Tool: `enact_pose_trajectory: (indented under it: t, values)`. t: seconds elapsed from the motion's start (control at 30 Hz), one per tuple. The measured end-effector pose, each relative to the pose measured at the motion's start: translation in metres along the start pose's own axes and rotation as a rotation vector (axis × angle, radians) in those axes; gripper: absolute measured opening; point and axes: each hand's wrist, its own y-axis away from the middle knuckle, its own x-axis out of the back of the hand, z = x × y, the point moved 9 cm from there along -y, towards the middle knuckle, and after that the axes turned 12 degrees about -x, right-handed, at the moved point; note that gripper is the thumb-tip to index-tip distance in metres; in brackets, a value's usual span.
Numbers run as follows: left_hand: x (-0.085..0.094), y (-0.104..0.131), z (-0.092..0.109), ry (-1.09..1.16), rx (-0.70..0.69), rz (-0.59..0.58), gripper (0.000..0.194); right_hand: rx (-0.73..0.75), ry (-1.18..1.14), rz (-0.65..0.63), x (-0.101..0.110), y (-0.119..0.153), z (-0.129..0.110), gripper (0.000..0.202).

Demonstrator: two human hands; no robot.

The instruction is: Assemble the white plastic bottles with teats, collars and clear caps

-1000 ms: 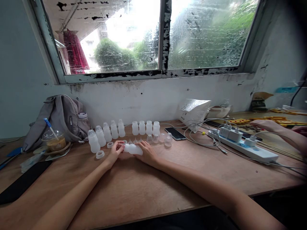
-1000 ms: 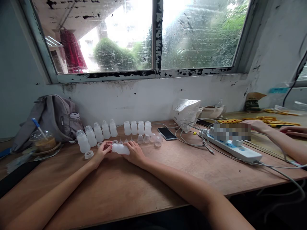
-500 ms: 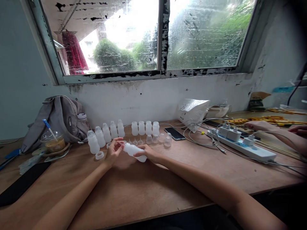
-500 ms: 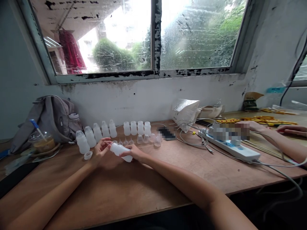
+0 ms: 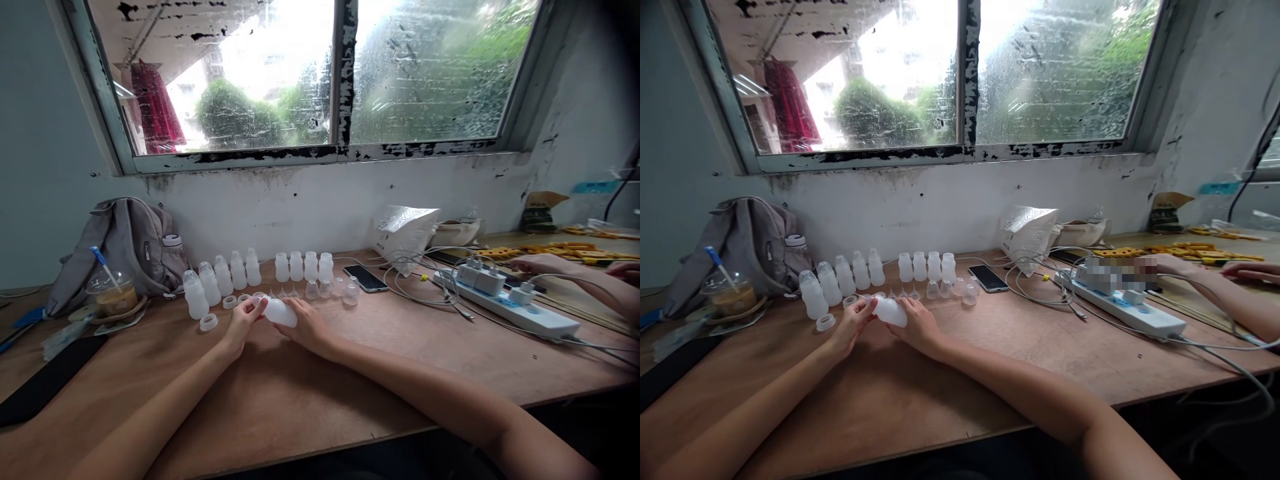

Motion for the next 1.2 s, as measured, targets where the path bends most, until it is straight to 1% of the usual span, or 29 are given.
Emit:
enact_pose_trajectory:
  t: [0.07,0.1,0.17,0.23,0.33,0.4,0.47,0.5,0.53,0.57,0.6,0.67,0.73,0.77,0.8,0.83,0.93,1.03,1.13,1.2]
  values:
    - [-0.001,0.003,-0.006,0.045,0.061,0.035,0.038,-0.004,-0.02,-0.013,-0.001,0.0,0.0,0.042]
    - [-0.002,0.005,-0.009,0.06,0.092,0.05,0.037,-0.009,-0.064,-0.046,-0.002,0.0,-0.001,0.042]
    - [-0.002,0.008,-0.011,0.066,0.123,0.079,0.035,-0.058,-0.21,-0.159,-0.008,0.0,0.002,0.039]
    - [-0.001,0.008,-0.009,0.061,0.11,0.09,0.032,-0.172,-0.397,-0.307,-0.017,0.0,0.008,0.034]
    - [-0.004,0.005,-0.001,0.089,0.069,0.024,0.028,-0.416,-0.713,-0.56,-0.037,0.007,0.016,0.031]
    - [-0.008,0.003,0.005,0.128,0.05,-0.036,0.027,-0.544,-0.917,-0.741,-0.049,0.015,0.014,0.032]
    - [-0.011,0.002,0.009,0.17,0.044,-0.08,0.027,-0.604,-1.047,-0.871,-0.056,0.022,0.008,0.034]
    - [-0.012,0.002,0.009,0.191,0.045,-0.093,0.028,-0.609,-1.065,-0.9,-0.056,0.023,0.006,0.035]
    - [-0.013,0.002,0.008,0.214,0.05,-0.099,0.03,-0.594,-1.046,-0.897,-0.055,0.022,0.005,0.035]
    - [-0.012,0.002,0.007,0.235,0.057,-0.098,0.032,-0.563,-0.984,-0.857,-0.053,0.019,0.006,0.036]
    - [-0.012,0.002,0.004,0.252,0.065,-0.089,0.034,-0.515,-0.88,-0.773,-0.047,0.015,0.008,0.035]
    - [-0.01,0.004,-0.005,0.262,0.103,-0.06,0.036,-0.364,-0.583,-0.516,-0.028,0.003,0.011,0.035]
    - [-0.01,0.007,-0.014,0.238,0.156,-0.045,0.037,-0.187,-0.256,-0.249,-0.005,-0.003,0.005,0.036]
    - [-0.01,0.008,-0.018,0.22,0.176,-0.043,0.038,-0.115,-0.115,-0.153,0.002,-0.003,0.001,0.036]
    - [-0.011,0.01,-0.02,0.203,0.186,-0.037,0.039,-0.061,-0.001,-0.091,0.005,-0.002,-0.003,0.037]
    - [-0.011,0.011,-0.021,0.188,0.186,-0.027,0.041,-0.025,0.091,-0.057,0.006,-0.001,-0.005,0.036]
    - [-0.007,0.012,-0.021,0.144,0.153,0.044,0.043,0.045,0.245,-0.025,0.004,0.003,-0.011,0.037]
    - [-0.002,0.012,-0.02,0.124,0.12,0.098,0.038,0.073,0.262,-0.036,0.002,0.005,-0.015,0.039]
    - [-0.002,0.013,-0.023,0.152,0.131,0.083,0.033,0.024,0.154,-0.142,-0.001,0.003,-0.012,0.038]
    - [-0.003,0.012,-0.023,0.164,0.139,0.057,0.031,-0.032,0.014,-0.244,-0.004,0.001,-0.008,0.036]
